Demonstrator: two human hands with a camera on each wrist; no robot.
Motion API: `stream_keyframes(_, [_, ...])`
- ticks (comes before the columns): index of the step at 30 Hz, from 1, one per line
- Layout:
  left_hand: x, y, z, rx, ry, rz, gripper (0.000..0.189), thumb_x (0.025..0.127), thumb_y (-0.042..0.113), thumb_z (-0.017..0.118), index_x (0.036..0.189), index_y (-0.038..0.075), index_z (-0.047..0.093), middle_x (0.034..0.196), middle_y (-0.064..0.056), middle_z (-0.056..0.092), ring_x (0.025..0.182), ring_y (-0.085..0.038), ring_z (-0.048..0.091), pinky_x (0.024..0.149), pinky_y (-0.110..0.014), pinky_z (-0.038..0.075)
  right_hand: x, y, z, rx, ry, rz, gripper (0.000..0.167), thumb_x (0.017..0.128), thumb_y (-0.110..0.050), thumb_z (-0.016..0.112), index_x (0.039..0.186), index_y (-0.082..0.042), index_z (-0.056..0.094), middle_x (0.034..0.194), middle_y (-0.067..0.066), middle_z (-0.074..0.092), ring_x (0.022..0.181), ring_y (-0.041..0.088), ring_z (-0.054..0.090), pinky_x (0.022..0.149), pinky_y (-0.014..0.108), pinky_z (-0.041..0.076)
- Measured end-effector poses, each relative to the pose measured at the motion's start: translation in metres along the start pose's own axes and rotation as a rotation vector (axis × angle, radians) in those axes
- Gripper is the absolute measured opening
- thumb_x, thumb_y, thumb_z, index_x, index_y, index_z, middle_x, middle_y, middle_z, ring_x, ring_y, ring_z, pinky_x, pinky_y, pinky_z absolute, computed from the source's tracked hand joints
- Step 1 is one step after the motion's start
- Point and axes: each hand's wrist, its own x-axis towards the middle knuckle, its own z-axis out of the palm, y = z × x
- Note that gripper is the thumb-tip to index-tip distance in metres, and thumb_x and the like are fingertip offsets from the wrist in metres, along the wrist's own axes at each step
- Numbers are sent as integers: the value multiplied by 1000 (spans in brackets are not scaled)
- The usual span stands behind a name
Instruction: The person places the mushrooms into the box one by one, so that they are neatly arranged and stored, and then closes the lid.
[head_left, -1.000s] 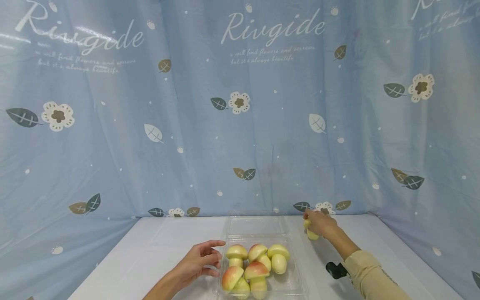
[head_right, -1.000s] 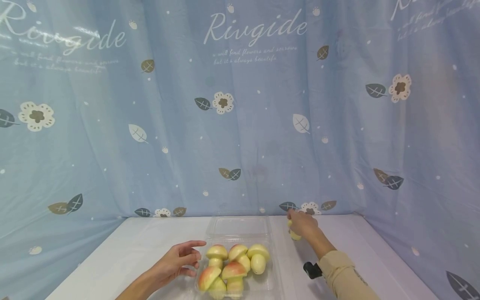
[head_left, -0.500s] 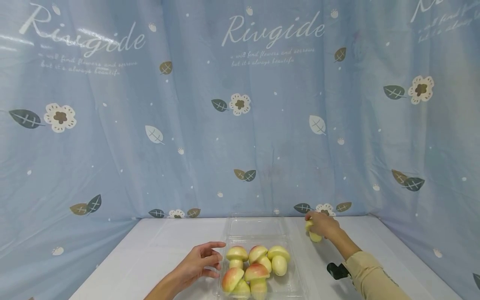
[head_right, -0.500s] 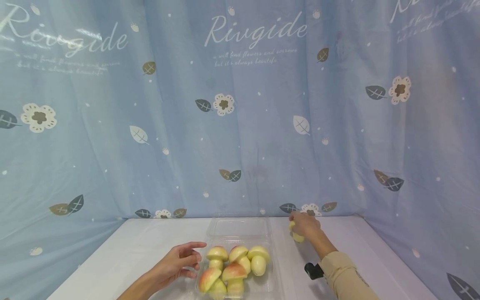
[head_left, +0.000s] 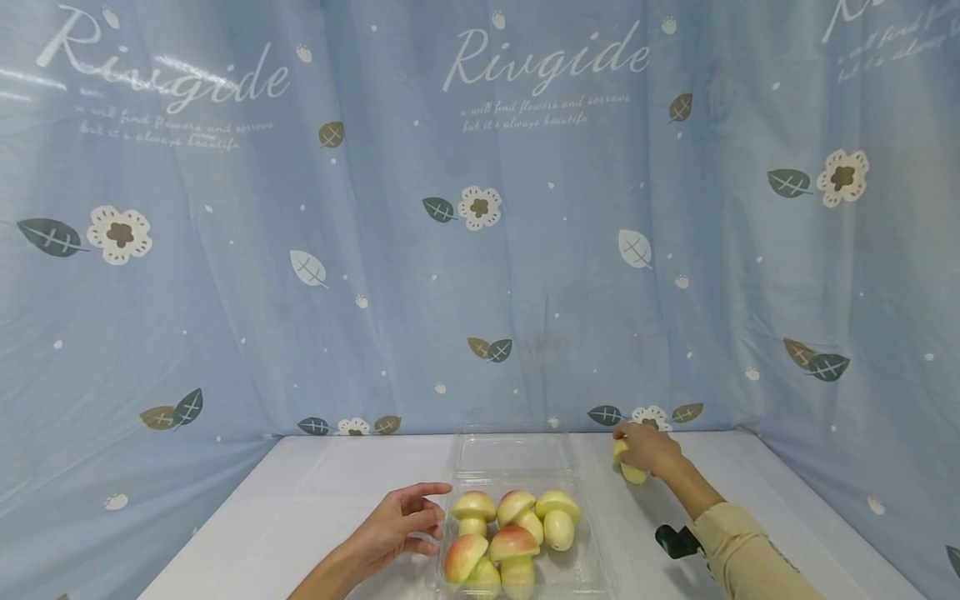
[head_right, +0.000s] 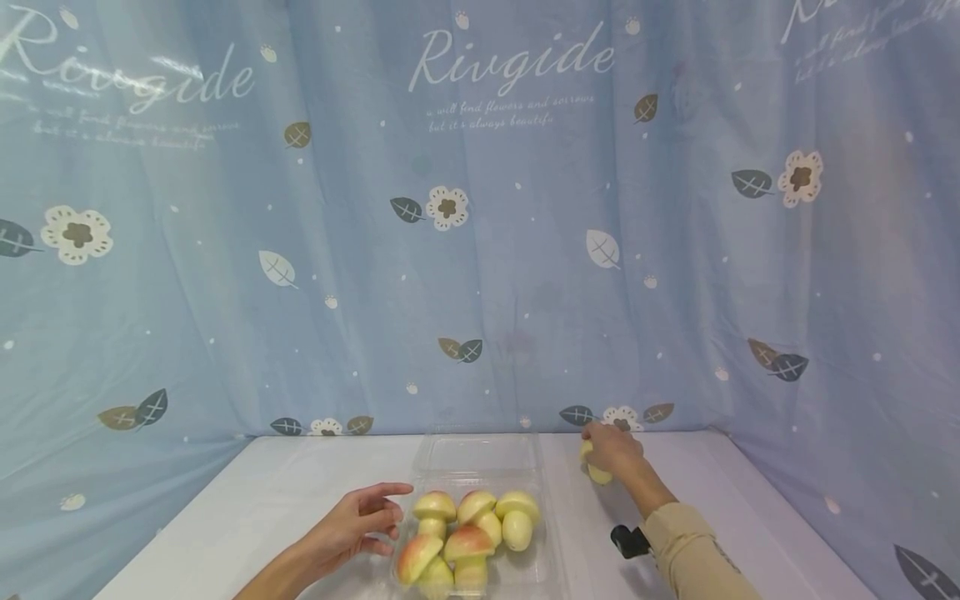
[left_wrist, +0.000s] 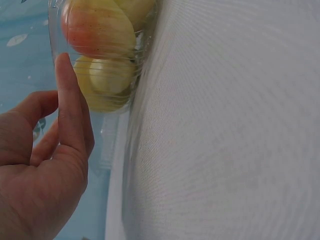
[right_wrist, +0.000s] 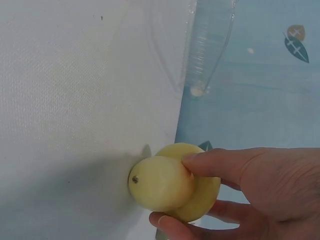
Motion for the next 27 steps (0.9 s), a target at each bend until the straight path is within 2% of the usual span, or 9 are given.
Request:
stream_keyframes(17, [0,-1,1,5,3,3,61,95,16,65,147,-1,39,98,-1,61,82,-12,67,70,-29,62,-2,6,1,37,16,-3,35,87,-14,69,120,-8,63,105,15,65,70,22,54,50,30,47])
stream_keyframes(27, [0,0,1,0,13,3,58,94,14,65,145,-1,41,98,-3,61,82,-13,67,70,-30,62,-2,14,2,73,1,-21,35,88,-15,69,121,-9,62,113,18,64,68,21,55,50,31,48])
